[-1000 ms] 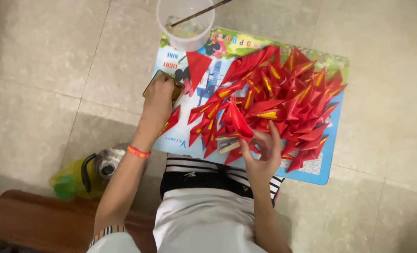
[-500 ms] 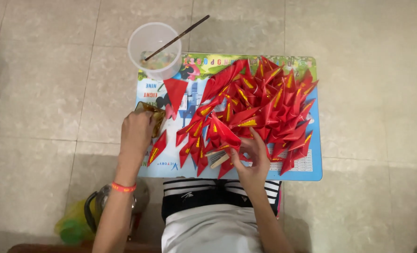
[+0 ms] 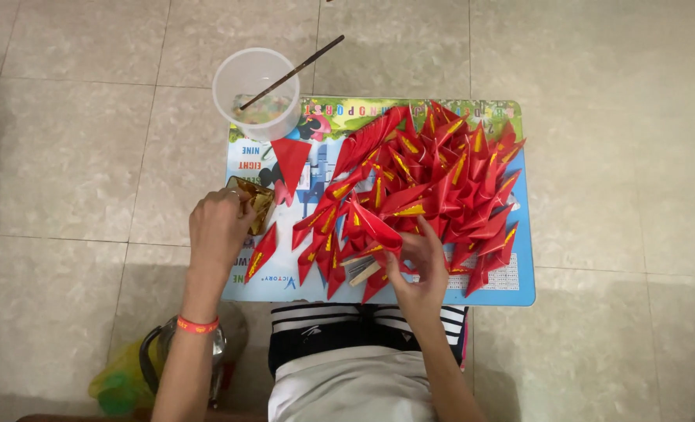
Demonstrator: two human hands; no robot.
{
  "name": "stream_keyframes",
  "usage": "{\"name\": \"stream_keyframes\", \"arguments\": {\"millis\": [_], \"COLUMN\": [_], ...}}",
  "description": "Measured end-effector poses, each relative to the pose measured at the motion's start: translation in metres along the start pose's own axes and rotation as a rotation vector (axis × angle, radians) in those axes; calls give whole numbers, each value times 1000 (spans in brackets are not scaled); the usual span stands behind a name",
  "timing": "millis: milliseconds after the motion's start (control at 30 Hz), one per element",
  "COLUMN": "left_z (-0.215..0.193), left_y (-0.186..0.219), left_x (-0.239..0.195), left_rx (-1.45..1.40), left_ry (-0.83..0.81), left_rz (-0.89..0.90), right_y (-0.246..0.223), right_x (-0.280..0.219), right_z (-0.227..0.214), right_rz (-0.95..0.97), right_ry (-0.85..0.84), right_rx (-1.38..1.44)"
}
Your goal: Folding red and gold paper sheets into decorative cone shapes.
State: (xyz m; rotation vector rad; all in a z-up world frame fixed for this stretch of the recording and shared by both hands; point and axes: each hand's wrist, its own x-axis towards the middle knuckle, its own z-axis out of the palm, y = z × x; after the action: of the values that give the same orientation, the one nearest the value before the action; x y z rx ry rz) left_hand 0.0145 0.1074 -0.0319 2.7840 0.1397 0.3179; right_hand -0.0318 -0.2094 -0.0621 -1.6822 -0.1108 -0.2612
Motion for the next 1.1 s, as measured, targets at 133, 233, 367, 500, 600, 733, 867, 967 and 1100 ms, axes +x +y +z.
{"name": "stream_keyframes", "arguments": {"millis": [133, 233, 367, 500, 600, 733, 867, 967, 1100], "left_z": [-7, -11, -15, -24, -40, -46, -53, -49, -48], "left_y": [6, 9, 14, 20, 32, 51, 73, 87, 105], "left_x": [-1, -1, -1, -1, -2, -5, -14, -25, -28], "left_rx": [29, 22, -105, -259, -391, -498, -584, -722, -767], "left_ry": [0, 1, 25, 31, 31, 49, 112, 64, 83], "left_rz": [-22, -32, 2, 36, 42, 14, 116, 108, 138], "right_y": [1, -1, -3, -4, -6, -14, -22, -26, -40], "right_x": [0, 1, 1, 2, 2, 5, 13, 24, 40], "right_z": [-1, -1, -2, -3, -3, -2, -9, -20, -33], "right_rz": [24, 32, 45, 50, 24, 47, 135, 113, 63], "right_ry": [-9, -10, 1, 4, 3, -25, -61, -84, -77], "right_rx": [0, -2, -24, -32, -9, 45, 117, 103, 30]}}
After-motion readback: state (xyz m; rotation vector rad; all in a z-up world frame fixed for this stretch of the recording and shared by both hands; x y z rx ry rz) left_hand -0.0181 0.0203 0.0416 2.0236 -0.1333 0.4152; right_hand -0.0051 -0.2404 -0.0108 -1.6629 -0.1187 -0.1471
